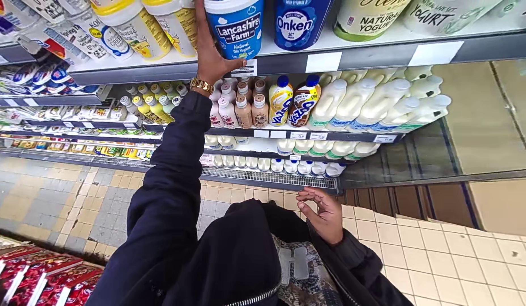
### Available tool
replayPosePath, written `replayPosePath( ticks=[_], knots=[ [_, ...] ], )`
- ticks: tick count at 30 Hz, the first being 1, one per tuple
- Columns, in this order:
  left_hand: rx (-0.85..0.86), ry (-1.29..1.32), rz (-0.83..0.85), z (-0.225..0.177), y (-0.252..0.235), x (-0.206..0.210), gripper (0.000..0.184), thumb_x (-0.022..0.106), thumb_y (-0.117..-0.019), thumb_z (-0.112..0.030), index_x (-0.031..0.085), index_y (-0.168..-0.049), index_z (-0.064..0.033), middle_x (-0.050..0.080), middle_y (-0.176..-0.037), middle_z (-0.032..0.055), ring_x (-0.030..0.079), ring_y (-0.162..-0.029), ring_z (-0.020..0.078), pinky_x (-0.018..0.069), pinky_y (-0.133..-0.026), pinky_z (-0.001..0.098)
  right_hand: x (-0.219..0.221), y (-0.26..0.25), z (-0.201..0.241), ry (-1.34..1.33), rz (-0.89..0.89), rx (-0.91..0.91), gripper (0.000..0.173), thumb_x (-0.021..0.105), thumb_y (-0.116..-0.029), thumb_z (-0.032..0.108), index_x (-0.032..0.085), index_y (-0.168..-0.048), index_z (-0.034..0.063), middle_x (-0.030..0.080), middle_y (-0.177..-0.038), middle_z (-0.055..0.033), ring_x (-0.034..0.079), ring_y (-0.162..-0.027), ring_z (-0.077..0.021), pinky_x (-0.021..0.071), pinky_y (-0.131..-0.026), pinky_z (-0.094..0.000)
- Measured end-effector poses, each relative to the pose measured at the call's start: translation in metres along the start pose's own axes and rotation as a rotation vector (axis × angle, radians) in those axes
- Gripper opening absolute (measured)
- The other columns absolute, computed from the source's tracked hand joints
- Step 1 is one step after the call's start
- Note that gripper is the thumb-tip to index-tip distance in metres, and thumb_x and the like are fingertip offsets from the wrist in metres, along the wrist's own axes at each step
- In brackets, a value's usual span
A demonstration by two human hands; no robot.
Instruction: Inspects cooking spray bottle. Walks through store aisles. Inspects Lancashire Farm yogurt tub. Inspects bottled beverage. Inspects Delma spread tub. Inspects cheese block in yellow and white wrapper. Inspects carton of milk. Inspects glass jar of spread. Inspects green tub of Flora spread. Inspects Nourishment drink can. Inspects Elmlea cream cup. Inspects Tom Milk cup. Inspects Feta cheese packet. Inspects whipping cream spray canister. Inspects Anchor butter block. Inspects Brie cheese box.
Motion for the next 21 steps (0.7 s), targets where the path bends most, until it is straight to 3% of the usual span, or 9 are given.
replayPosePath(
  ticks=[3, 8, 12, 16, 19, 21],
  knots=[
    [-0.063, 0.017, 0.025, -0.002, -0.003, -0.002, 0.153, 0.100, -0.0483, -0.024, -0.002, -0.159, 0.0059, 0.034, -0.154, 0.0302, 0.057, -0.130, 0.0300, 0.0601, -0.098, 0.0407, 0.001, 0.003, 0.000, 0.004, -0.002, 0.010, 0.038, 0.075, -0.0919, 0.021, 0.066, -0.128, 0.0092, 0.074, -0.111, -0.0048, 0.073, -0.095, -0.0175, 0.0633, -0.085, -0.0341],
    [-0.063, 0.018, -0.029, -0.009, -0.001, -0.001, 0.145, 0.100, -0.0447, -0.021, 0.011, -0.154, 0.0089, 0.041, -0.148, 0.0293, 0.059, -0.128, 0.0300, 0.0599, -0.097, 0.0399, 0.004, 0.007, 0.000, 0.017, -0.005, 0.018, 0.039, 0.075, -0.0910, 0.020, 0.066, -0.128, 0.0104, 0.075, -0.109, -0.0038, 0.074, -0.094, -0.0168, 0.0630, -0.085, -0.0333],
    [-0.035, 0.086, -0.065, -0.015, 0.007, -0.004, 0.147, 0.102, -0.0444, -0.017, 0.008, -0.154, 0.0086, 0.038, -0.149, 0.0305, 0.058, -0.127, 0.0331, 0.0617, -0.094, 0.0429, 0.006, 0.007, 0.001, 0.012, -0.003, 0.014, 0.040, 0.075, -0.0911, 0.020, 0.065, -0.128, 0.0080, 0.074, -0.110, -0.0052, 0.074, -0.095, -0.0182, 0.0634, -0.086, -0.0345],
    [-0.062, 0.217, -0.081, -0.032, 0.026, -0.015, 0.151, 0.102, -0.0426, -0.013, 0.003, -0.156, 0.0013, 0.034, -0.151, 0.0280, 0.058, -0.127, 0.0374, 0.0639, -0.087, 0.0490, 0.009, 0.000, 0.002, 0.022, 0.014, 0.007, 0.046, 0.076, -0.0900, 0.020, 0.062, -0.131, 0.0071, 0.074, -0.110, -0.0058, 0.073, -0.098, -0.0187, 0.0624, -0.088, -0.0347],
    [-0.042, 0.307, -0.079, -0.055, 0.043, -0.029, 0.155, 0.103, -0.0421, -0.010, -0.002, -0.157, -0.0010, 0.029, -0.153, 0.0284, 0.054, -0.130, 0.0395, 0.0616, -0.093, 0.0519, 0.014, -0.017, 0.009, 0.064, 0.062, -0.031, 0.055, 0.079, -0.0887, 0.027, 0.059, -0.136, 0.0088, 0.072, -0.117, -0.0070, 0.071, -0.105, -0.0200, 0.0613, -0.090, -0.0353],
    [-0.052, 0.341, -0.055, -0.075, 0.058, -0.039, 0.155, 0.102, -0.0442, -0.013, -0.004, -0.157, -0.0008, 0.034, -0.151, 0.0273, 0.055, -0.130, 0.0364, 0.0596, -0.097, 0.0502, 0.019, -0.034, 0.020, 0.100, 0.114, -0.068, 0.062, 0.081, -0.0872, 0.031, 0.055, -0.139, 0.0082, 0.068, -0.127, -0.0106, 0.067, -0.114, -0.0236, 0.0610, -0.091, -0.0381]
  ],
)
Point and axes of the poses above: each hand's wrist, its own y-axis away from the middle knuckle, its own x-axis out of the palm, z = x × y, the point moved 1 cm from there along -y, towards the middle knuckle
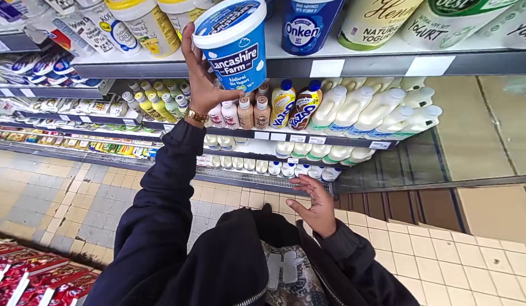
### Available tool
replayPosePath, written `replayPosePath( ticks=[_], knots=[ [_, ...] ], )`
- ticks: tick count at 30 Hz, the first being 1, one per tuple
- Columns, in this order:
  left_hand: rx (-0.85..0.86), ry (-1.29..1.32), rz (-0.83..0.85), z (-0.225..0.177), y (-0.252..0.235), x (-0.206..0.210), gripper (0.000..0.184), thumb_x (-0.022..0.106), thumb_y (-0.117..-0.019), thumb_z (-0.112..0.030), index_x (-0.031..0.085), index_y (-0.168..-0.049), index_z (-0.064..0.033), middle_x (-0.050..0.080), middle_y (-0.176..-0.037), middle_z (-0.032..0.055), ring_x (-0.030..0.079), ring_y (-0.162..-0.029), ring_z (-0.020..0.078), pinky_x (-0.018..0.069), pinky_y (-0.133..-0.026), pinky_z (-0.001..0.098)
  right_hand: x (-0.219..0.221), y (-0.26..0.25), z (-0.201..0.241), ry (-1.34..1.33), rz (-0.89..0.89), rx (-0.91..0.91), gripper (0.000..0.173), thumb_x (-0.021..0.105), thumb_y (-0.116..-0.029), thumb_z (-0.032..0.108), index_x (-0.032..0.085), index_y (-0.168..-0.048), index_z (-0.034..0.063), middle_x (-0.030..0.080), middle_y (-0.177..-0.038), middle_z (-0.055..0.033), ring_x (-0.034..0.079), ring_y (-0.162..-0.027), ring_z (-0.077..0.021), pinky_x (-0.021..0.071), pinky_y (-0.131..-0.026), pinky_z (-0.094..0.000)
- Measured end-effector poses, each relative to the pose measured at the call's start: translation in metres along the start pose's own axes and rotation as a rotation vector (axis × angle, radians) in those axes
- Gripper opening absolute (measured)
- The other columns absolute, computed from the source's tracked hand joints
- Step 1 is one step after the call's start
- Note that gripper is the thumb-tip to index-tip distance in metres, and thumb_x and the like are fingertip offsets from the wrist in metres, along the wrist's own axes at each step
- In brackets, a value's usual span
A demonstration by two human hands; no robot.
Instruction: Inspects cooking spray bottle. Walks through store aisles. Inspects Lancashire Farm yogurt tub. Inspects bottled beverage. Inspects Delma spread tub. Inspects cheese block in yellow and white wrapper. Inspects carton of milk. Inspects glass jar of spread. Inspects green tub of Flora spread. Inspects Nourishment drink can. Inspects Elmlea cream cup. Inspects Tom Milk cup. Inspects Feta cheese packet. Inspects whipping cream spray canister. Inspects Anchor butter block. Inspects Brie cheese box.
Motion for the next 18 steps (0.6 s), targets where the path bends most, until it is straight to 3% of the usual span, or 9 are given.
replayPosePath(
  ticks=[2, 5, 7, 9, 12, 18],
  knots=[
    [-0.044, 0.066, -0.006, -0.023, 0.021, -0.002, 0.153, 0.101, -0.0430, -0.012, -0.001, -0.157, -0.0048, 0.039, -0.147, 0.0235, 0.058, -0.127, 0.0351, 0.0609, -0.094, 0.0513, 0.005, -0.022, 0.014, 0.012, 0.049, -0.034, 0.071, 0.084, -0.0841, 0.034, 0.053, -0.141, 0.0057, 0.062, -0.136, -0.0148, 0.062, -0.124, -0.0267, 0.0606, -0.093, -0.0409],
    [-0.064, 0.172, 0.048, -0.048, 0.057, -0.009, 0.151, 0.103, -0.0447, -0.013, 0.002, -0.157, -0.0110, 0.037, -0.150, 0.0197, 0.056, -0.130, 0.0346, 0.0585, -0.099, 0.0538, 0.017, -0.053, 0.038, 0.016, 0.088, -0.090, 0.086, 0.089, -0.0786, 0.035, 0.046, -0.146, 0.0004, 0.055, -0.143, -0.0214, 0.057, -0.130, -0.0317, 0.0607, -0.093, -0.0448],
    [-0.134, 0.250, 0.082, -0.065, 0.086, -0.015, 0.148, 0.102, -0.0438, -0.009, 0.007, -0.157, -0.0159, 0.037, -0.151, 0.0184, 0.055, -0.130, 0.0362, 0.0597, -0.096, 0.0551, 0.031, -0.066, 0.052, 0.017, 0.098, -0.111, 0.098, 0.091, -0.0752, 0.037, 0.039, -0.150, 0.0033, 0.049, -0.148, -0.0220, 0.056, -0.131, -0.0331, 0.0615, -0.092, -0.0461],
    [-0.217, 0.303, 0.133, -0.080, 0.117, -0.021, 0.146, 0.102, -0.0453, -0.009, 0.010, -0.157, -0.0218, 0.039, -0.152, 0.0136, 0.054, -0.132, 0.0330, 0.0577, -0.099, 0.0530, 0.047, -0.071, 0.062, 0.021, 0.112, -0.109, 0.107, 0.094, -0.0709, 0.041, 0.033, -0.155, 0.0132, 0.044, -0.153, -0.0179, 0.056, -0.132, -0.0314, 0.0608, -0.093, -0.0460],
    [-0.299, 0.346, 0.184, -0.096, 0.161, -0.032, 0.142, 0.103, -0.0478, -0.016, 0.015, -0.157, -0.0301, 0.043, -0.152, 0.0080, 0.055, -0.132, 0.0291, 0.0567, -0.101, 0.0512, 0.070, -0.066, 0.071, 0.008, 0.115, -0.119, 0.115, 0.096, -0.0672, 0.042, 0.028, -0.158, 0.0191, 0.040, -0.156, -0.0154, 0.054, -0.133, -0.0310, 0.0594, -0.096, -0.0475],
    [-0.391, 0.363, 0.251, -0.125, 0.232, -0.056, 0.137, 0.103, -0.0512, -0.022, 0.018, -0.159, -0.0320, 0.043, -0.153, 0.0113, 0.056, -0.131, 0.0316, 0.0572, -0.100, 0.0517, 0.118, -0.014, 0.085, 0.029, 0.097, -0.031, 0.128, 0.095, -0.0639, 0.048, 0.020, -0.160, 0.0117, 0.043, -0.151, -0.0174, 0.058, -0.128, -0.0266, 0.0610, -0.093, -0.0440]
  ],
)
Point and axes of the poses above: each hand's wrist, its own y-axis away from the middle knuckle, its own x-axis out of the palm, z = x × y, the point moved 1 cm from there along -y, towards the middle knuckle
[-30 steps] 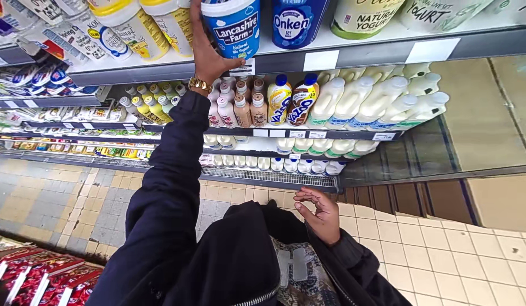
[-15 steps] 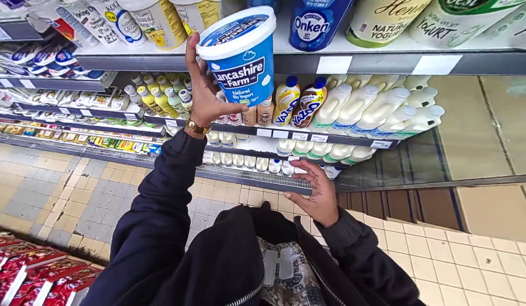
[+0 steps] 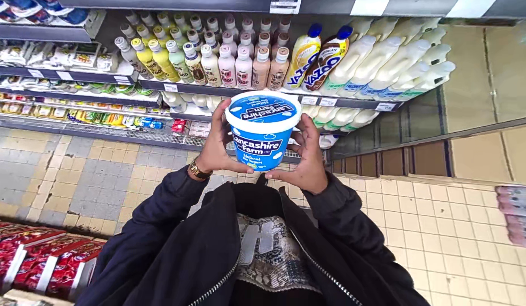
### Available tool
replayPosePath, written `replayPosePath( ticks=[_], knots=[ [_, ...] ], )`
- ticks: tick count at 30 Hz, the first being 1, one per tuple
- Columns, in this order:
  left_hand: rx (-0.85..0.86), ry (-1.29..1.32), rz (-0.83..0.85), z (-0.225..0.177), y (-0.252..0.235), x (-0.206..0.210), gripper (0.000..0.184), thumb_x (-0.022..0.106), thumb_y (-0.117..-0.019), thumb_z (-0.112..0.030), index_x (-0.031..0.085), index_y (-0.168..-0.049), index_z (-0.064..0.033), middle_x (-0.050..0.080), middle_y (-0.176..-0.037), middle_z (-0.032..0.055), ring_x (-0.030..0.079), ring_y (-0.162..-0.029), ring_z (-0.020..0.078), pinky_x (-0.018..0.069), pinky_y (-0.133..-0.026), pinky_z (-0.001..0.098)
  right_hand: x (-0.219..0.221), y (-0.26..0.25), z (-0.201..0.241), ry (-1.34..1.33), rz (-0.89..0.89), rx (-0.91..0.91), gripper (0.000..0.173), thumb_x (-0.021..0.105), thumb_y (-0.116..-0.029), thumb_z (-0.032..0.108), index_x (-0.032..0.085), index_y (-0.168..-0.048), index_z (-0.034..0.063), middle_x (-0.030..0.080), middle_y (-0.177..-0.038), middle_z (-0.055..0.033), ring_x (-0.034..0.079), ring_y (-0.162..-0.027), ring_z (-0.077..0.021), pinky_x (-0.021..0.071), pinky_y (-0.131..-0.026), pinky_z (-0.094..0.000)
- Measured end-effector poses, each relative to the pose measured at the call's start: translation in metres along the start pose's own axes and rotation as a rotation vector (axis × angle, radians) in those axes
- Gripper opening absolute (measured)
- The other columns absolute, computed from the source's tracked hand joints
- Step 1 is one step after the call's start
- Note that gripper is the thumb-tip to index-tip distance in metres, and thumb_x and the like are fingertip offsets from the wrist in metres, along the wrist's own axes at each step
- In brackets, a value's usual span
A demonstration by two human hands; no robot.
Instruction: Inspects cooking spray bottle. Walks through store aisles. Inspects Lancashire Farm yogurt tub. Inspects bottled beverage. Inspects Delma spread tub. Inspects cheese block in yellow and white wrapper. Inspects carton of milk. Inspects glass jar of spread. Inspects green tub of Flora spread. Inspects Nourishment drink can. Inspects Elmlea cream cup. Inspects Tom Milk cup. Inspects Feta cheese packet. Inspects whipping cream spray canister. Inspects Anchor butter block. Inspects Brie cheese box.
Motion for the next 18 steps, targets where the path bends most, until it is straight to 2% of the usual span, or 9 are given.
replayPosePath(
  ticks=[5, 8, 11, 15, 18],
  knots=[
    [-0.151, 0.017, -0.027, 0.000, 0.052, -0.002, 0.151, 0.104, -0.0486, -0.020, 0.005, -0.162, -0.0266, 0.033, -0.159, 0.0161, 0.056, -0.130, 0.0375, 0.0584, -0.098, 0.0557, 0.038, 0.045, -0.001, -0.036, -0.070, 0.158, 0.140, 0.099, -0.0573, 0.043, 0.011, -0.161, 0.0127, 0.042, -0.152, -0.0174, 0.061, -0.125, -0.0260, 0.0632, -0.089, -0.0423],
    [-0.198, 0.064, -0.007, 0.004, 0.080, -0.007, 0.144, 0.103, -0.0523, -0.021, 0.010, -0.162, -0.0219, 0.036, -0.158, 0.0174, 0.057, -0.129, 0.0376, 0.0586, -0.097, 0.0549, 0.050, 0.069, -0.009, -0.099, -0.090, 0.198, 0.139, 0.101, -0.0537, 0.039, 0.015, -0.160, 0.0141, 0.044, -0.151, -0.0166, 0.063, -0.123, -0.0288, 0.0641, -0.088, -0.0452],
    [-0.220, 0.140, 0.044, 0.007, 0.106, -0.014, 0.132, 0.101, -0.0557, -0.015, 0.021, -0.161, -0.0179, 0.036, -0.158, 0.0173, 0.054, -0.132, 0.0386, 0.0572, -0.099, 0.0573, 0.058, 0.089, -0.012, -0.188, -0.072, 0.244, 0.139, 0.103, -0.0521, 0.034, 0.015, -0.160, 0.0212, 0.042, -0.152, -0.0130, 0.062, -0.123, -0.0304, 0.0633, -0.089, -0.0480],
    [-0.263, 0.185, 0.043, 0.012, 0.134, -0.015, 0.128, 0.100, -0.0551, -0.009, 0.026, -0.160, -0.0197, 0.037, -0.157, 0.0150, 0.052, -0.134, 0.0385, 0.0564, -0.100, 0.0593, 0.068, 0.109, -0.019, -0.261, -0.043, 0.293, 0.138, 0.103, -0.0515, 0.033, 0.017, -0.160, 0.0255, 0.045, -0.147, -0.0098, 0.061, -0.124, -0.0300, 0.0627, -0.089, -0.0483],
    [-0.293, 0.208, 0.031, 0.014, 0.148, -0.016, 0.128, 0.100, -0.0551, -0.007, 0.027, -0.160, -0.0201, 0.039, -0.156, 0.0151, 0.051, -0.135, 0.0403, 0.0562, -0.099, 0.0610, 0.075, 0.120, -0.024, -0.271, -0.030, 0.318, 0.138, 0.103, -0.0510, 0.032, 0.018, -0.159, 0.0253, 0.043, -0.150, -0.0105, 0.059, -0.126, -0.0315, 0.0626, -0.089, -0.0497]
  ],
)
Point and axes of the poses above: each hand's wrist, its own y-axis away from the middle knuckle, its own x-axis out of the palm, z = x × y, the point moved 1 cm from there along -y, towards the middle knuckle
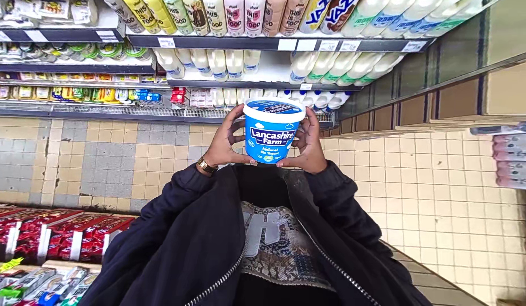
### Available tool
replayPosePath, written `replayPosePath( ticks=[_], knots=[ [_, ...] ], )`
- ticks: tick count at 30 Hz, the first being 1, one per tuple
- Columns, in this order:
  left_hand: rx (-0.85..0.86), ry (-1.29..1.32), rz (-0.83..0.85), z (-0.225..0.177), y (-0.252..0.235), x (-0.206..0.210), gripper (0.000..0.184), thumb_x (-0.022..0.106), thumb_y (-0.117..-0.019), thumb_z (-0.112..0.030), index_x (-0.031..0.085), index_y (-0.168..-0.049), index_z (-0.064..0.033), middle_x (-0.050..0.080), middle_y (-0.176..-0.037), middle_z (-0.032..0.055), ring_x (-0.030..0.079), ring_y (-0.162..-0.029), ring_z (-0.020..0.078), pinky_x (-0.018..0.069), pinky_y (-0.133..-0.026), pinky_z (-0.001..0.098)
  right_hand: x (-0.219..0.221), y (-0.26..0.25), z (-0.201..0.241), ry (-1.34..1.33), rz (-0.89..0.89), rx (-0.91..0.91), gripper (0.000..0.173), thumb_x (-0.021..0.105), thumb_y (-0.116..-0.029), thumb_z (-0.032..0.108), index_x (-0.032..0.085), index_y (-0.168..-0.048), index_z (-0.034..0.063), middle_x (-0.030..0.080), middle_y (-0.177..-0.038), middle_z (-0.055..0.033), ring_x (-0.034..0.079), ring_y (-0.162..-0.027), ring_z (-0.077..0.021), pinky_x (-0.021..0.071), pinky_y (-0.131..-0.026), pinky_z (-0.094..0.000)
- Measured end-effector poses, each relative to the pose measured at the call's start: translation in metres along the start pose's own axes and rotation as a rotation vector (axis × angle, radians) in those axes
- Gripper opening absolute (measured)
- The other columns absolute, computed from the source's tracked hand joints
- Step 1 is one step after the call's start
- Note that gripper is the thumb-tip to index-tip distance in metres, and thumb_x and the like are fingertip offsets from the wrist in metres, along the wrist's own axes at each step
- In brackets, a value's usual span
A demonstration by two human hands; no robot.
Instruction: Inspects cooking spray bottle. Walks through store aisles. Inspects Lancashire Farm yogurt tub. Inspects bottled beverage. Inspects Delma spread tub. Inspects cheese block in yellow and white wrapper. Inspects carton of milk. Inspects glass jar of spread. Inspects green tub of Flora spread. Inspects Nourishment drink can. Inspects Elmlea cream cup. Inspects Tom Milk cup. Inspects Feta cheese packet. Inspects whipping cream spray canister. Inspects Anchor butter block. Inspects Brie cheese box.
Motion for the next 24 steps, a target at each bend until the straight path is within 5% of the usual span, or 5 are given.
replayPosePath(
  ticks=[24],
  knots=[
    [-0.028, 0.006, -0.084, 0.011, 0.034, -0.016, 0.129, 0.099, -0.0526, -0.004, 0.027, -0.159, -0.0197, 0.037, -0.157, 0.0142, 0.050, -0.136, 0.0400, 0.0572, -0.097, 0.0613, 0.026, 0.006, -0.008, 0.076, 0.072, 0.042, 0.143, 0.102, -0.0538, 0.033, 0.010, -0.163, 0.0177, 0.042, -0.151, -0.0138, 0.059, -0.127, -0.0310, 0.0623, -0.091, -0.0495]
  ],
)
Point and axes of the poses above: each hand's wrist, its own y-axis away from the middle knuckle, its own x-axis out of the palm, z = x × y, the point moved 1 cm from there along -y, towards the middle knuckle
